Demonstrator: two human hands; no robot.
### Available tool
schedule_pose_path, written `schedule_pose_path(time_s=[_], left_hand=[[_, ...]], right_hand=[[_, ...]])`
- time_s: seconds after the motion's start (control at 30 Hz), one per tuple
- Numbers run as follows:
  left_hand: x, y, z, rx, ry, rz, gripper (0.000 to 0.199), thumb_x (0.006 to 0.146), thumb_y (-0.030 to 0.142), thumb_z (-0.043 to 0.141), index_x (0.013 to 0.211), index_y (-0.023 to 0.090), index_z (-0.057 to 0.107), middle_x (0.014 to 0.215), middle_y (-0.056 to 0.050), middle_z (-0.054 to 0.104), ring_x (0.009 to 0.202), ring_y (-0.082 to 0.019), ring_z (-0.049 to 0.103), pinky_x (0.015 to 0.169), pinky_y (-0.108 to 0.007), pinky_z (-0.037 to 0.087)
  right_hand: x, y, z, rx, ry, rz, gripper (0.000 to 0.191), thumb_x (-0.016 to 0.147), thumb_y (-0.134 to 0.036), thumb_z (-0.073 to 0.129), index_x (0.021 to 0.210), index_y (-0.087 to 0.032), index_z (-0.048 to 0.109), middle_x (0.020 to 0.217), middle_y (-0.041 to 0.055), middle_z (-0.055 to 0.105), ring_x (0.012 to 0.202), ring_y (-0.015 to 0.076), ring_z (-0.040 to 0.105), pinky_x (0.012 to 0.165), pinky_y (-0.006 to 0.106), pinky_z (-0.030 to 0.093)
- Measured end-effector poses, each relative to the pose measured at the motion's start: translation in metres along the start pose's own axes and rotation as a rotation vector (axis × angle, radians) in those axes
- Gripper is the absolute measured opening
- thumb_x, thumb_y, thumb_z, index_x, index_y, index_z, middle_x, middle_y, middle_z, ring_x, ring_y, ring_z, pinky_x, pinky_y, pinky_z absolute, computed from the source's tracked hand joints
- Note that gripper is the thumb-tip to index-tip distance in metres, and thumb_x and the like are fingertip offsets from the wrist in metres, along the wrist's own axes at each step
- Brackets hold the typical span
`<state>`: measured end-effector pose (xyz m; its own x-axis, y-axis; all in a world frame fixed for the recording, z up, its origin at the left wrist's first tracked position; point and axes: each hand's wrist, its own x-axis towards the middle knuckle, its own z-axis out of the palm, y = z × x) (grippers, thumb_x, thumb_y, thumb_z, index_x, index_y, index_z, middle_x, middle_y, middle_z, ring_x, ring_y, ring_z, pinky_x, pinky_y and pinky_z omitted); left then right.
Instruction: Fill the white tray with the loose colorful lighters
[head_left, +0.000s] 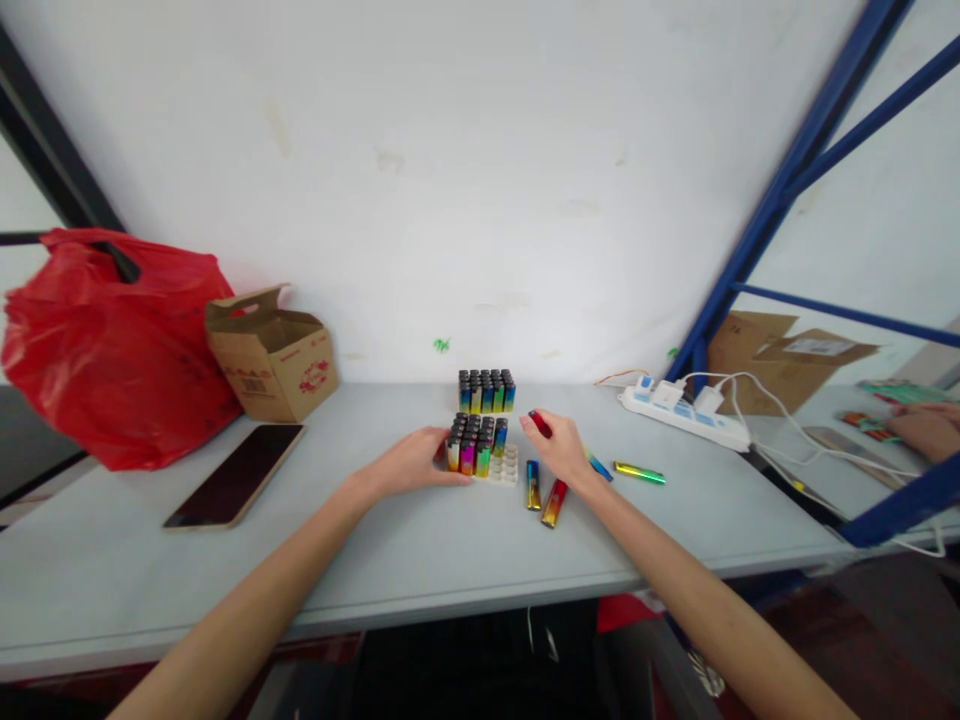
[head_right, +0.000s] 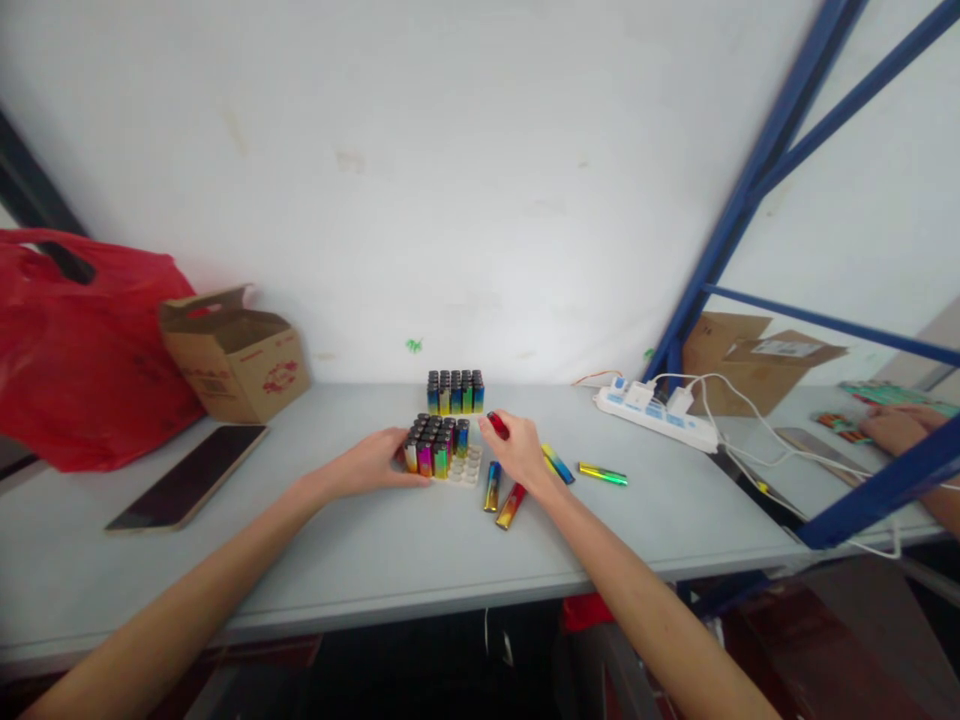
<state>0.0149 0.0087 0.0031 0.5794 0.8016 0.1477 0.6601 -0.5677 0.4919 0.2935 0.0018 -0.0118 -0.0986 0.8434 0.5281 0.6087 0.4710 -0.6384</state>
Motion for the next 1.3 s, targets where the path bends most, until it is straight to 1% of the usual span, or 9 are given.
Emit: schedule_pose_path(time_s=[0.23, 0.33, 0.5, 0.7, 0.8, 0.9, 1.03, 1.13, 1.3], left_hand=[[0.000, 0.000, 0.001, -0.020, 0.000, -0.012, 0.056, 0.073, 0.068, 0.078, 0.099, 0.019, 0.070, 0.089, -0.005, 0.074, 0.073, -0.022, 0.064, 0.066, -0.030, 0.048], [0.000, -0.001, 0.001, -0.009, 0.002, -0.005, 0.058, 0.074, 0.069, 0.078, 0.102, 0.019, 0.071, 0.090, -0.005, 0.075, 0.074, -0.023, 0.065, 0.066, -0.030, 0.048], [0.000, -0.002, 0.001, -0.022, -0.011, 0.010, 0.058, 0.075, 0.069, 0.078, 0.106, 0.019, 0.071, 0.092, -0.005, 0.076, 0.074, -0.022, 0.065, 0.066, -0.030, 0.047], [0.000, -0.001, 0.001, -0.015, 0.000, 0.002, 0.058, 0.074, 0.066, 0.080, 0.108, 0.019, 0.072, 0.093, -0.005, 0.075, 0.075, -0.022, 0.065, 0.066, -0.030, 0.047], [0.000, -0.001, 0.002, 0.002, 0.012, -0.004, 0.058, 0.074, 0.066, 0.080, 0.107, 0.019, 0.071, 0.092, -0.005, 0.075, 0.076, -0.023, 0.065, 0.067, -0.031, 0.047], [0.000, -0.002, 0.002, 0.023, 0.013, -0.016, 0.061, 0.073, 0.069, 0.079, 0.106, 0.018, 0.071, 0.092, -0.006, 0.075, 0.076, -0.024, 0.065, 0.066, -0.031, 0.046], [0.000, -0.004, 0.003, 0.021, 0.017, -0.011, 0.060, 0.073, 0.068, 0.079, 0.106, 0.018, 0.070, 0.093, -0.006, 0.075, 0.077, -0.025, 0.066, 0.066, -0.031, 0.046], [0.001, -0.004, 0.003, -0.018, -0.006, -0.001, 0.057, 0.075, 0.066, 0.079, 0.106, 0.019, 0.071, 0.094, -0.005, 0.076, 0.077, -0.023, 0.066, 0.067, -0.030, 0.047], [0.002, -0.007, 0.006, -0.004, 0.024, 0.006, 0.060, 0.073, 0.072, 0.078, 0.102, 0.019, 0.071, 0.089, -0.005, 0.074, 0.074, -0.023, 0.065, 0.064, -0.030, 0.045]], right_hand=[[-0.002, -0.004, -0.005, 0.060, -0.192, -0.106, 0.042, 0.109, -0.055, 0.032, 0.084, -0.025, 0.048, 0.075, 0.0009, 0.062, 0.069, 0.0178, 0.058, 0.070, 0.030, 0.047], [-0.001, -0.005, -0.006, -0.064, -0.210, -0.223, 0.047, 0.109, -0.055, 0.034, 0.077, -0.024, 0.048, 0.079, 0.0032, 0.062, 0.075, 0.0188, 0.058, 0.074, 0.031, 0.046], [-0.003, -0.007, -0.006, -0.088, -0.307, -0.163, 0.050, 0.108, -0.057, 0.039, 0.071, -0.024, 0.049, 0.063, -0.0007, 0.060, 0.058, 0.0161, 0.052, 0.063, 0.030, 0.039], [-0.003, -0.005, -0.003, -0.107, -0.359, -0.156, 0.043, 0.107, -0.052, 0.048, 0.080, -0.021, 0.061, 0.072, 0.0017, 0.069, 0.063, 0.0168, 0.059, 0.063, 0.028, 0.039], [-0.003, -0.005, 0.001, -0.208, -0.390, -0.220, 0.036, 0.108, -0.048, 0.050, 0.088, -0.021, 0.064, 0.077, 0.0034, 0.070, 0.068, 0.0183, 0.061, 0.064, 0.028, 0.039], [-0.004, -0.008, 0.005, -0.347, -0.368, -0.274, 0.038, 0.107, -0.047, 0.052, 0.084, -0.020, 0.064, 0.080, 0.0063, 0.070, 0.071, 0.0199, 0.062, 0.068, 0.030, 0.038], [-0.003, -0.013, 0.001, -0.372, -0.423, -0.219, 0.045, 0.109, -0.050, 0.047, 0.079, -0.021, 0.062, 0.076, 0.0041, 0.069, 0.069, 0.0180, 0.061, 0.066, 0.029, 0.035], [0.001, -0.015, -0.014, -0.361, -0.407, -0.146, 0.044, 0.113, -0.045, 0.035, 0.089, -0.021, 0.063, 0.081, 0.0040, 0.071, 0.075, 0.0180, 0.064, 0.071, 0.028, 0.037], [-0.017, -0.017, -0.044, -0.461, -0.420, 0.050, 0.038, 0.112, -0.045, 0.038, 0.106, -0.020, 0.066, 0.081, 0.0049, 0.071, 0.081, 0.0215, 0.068, 0.075, 0.029, 0.039]])
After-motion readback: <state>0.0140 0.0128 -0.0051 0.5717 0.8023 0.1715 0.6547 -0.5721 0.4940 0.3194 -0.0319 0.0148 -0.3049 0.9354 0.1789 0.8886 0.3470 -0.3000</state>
